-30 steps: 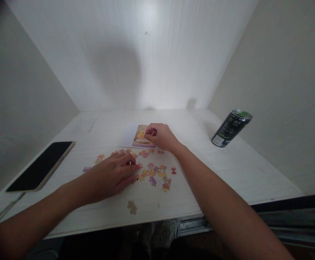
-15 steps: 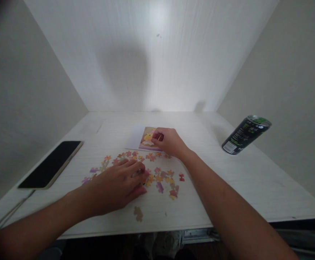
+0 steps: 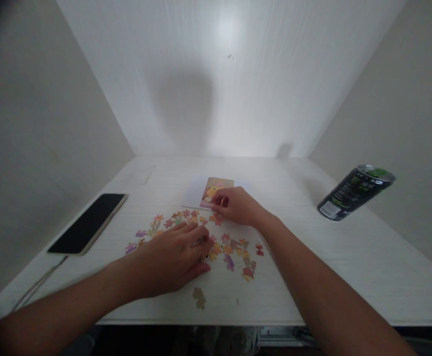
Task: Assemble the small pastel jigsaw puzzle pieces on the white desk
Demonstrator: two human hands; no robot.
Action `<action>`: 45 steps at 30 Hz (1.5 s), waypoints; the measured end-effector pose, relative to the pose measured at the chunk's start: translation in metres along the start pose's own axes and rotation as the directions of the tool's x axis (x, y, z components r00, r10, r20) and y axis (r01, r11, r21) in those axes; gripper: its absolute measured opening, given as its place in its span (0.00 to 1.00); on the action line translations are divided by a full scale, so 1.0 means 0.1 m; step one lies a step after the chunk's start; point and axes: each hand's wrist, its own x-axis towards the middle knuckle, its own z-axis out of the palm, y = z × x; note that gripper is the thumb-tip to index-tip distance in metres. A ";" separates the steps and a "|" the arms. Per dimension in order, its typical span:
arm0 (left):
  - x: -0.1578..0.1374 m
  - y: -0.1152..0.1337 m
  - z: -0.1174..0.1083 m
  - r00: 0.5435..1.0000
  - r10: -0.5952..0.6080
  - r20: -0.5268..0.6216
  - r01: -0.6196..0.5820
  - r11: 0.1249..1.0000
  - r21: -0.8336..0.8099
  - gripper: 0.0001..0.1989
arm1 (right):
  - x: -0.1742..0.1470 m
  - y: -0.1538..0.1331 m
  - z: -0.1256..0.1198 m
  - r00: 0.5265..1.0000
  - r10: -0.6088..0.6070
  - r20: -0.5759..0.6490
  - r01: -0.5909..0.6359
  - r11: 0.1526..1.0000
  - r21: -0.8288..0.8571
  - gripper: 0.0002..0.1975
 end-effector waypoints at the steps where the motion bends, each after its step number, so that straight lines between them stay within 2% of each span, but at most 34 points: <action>1: 0.00 0.00 0.00 1.000 0.001 0.000 -0.001 1.000 -0.001 0.17 | -0.01 -0.02 0.01 1.000 -0.006 0.022 0.006 1.000 0.007 0.08; 5: -0.02 -0.01 -0.02 1.000 0.002 -0.008 -0.003 1.000 -0.019 0.17 | -0.03 -0.07 0.03 0.995 -0.040 0.089 0.037 0.999 0.036 0.12; 10: -0.01 -0.03 -0.02 0.999 -0.009 -0.049 0.007 0.999 -0.041 0.15 | -0.04 -0.08 0.05 0.991 -0.084 0.105 0.078 0.995 0.058 0.11; 14: 0.01 -0.16 -0.05 0.986 -0.123 -0.116 0.116 0.991 -0.065 0.10 | -0.02 -0.07 0.02 0.996 -0.069 0.055 0.068 0.998 0.017 0.09; 17: -0.03 -0.40 -0.13 0.936 -0.296 -0.190 0.286 0.955 -0.075 0.11 | -0.01 -0.06 0.00 1.000 -0.025 -0.013 0.025 0.999 -0.030 0.08; 19: -0.10 -0.60 -0.17 0.873 -0.417 -0.252 0.407 0.909 -0.093 0.11 | 0.01 -0.04 -0.02 0.999 -0.016 -0.042 0.013 0.998 -0.055 0.07; 21: -0.17 -0.80 -0.18 0.820 -0.515 -0.250 0.498 0.857 -0.134 0.11 | 0.02 -0.02 -0.02 0.998 -0.017 -0.062 0.013 0.998 -0.065 0.07; 23: -0.24 -0.97 -0.15 0.795 -0.579 -0.182 0.551 0.814 -0.184 0.12 | 0.02 -0.01 -0.01 0.996 -0.022 -0.085 0.017 0.998 -0.062 0.07; 26: -0.30 -1.12 -0.06 0.802 -0.593 -0.071 0.563 0.790 -0.241 0.11 | 0.02 0.01 0.00 0.991 -0.023 -0.130 0.019 0.999 -0.029 0.08; 29: -0.30 -1.16 0.03 0.848 -0.530 -0.026 0.496 0.810 -0.313 0.10 | 0.01 0.02 0.00 0.982 -0.001 -0.186 0.005 1.000 0.021 0.10; 33: -0.26 -1.15 0.07 0.902 -0.432 -0.017 0.396 0.840 -0.370 0.10 | 0.00 0.03 -0.01 0.964 0.023 -0.264 -0.009 0.998 0.055 0.11; 40: -0.21 -1.04 0.08 0.928 -0.373 0.003 0.324 0.802 -0.501 0.11 | 0.01 0.11 0.00 0.956 0.004 -0.293 0.020 0.997 0.078 0.11; 45: -0.21 -0.99 0.07 0.972 -0.233 0.036 0.212 0.798 -0.564 0.10 | 0.03 0.15 -0.02 0.953 -0.003 -0.304 0.023 0.998 0.062 0.11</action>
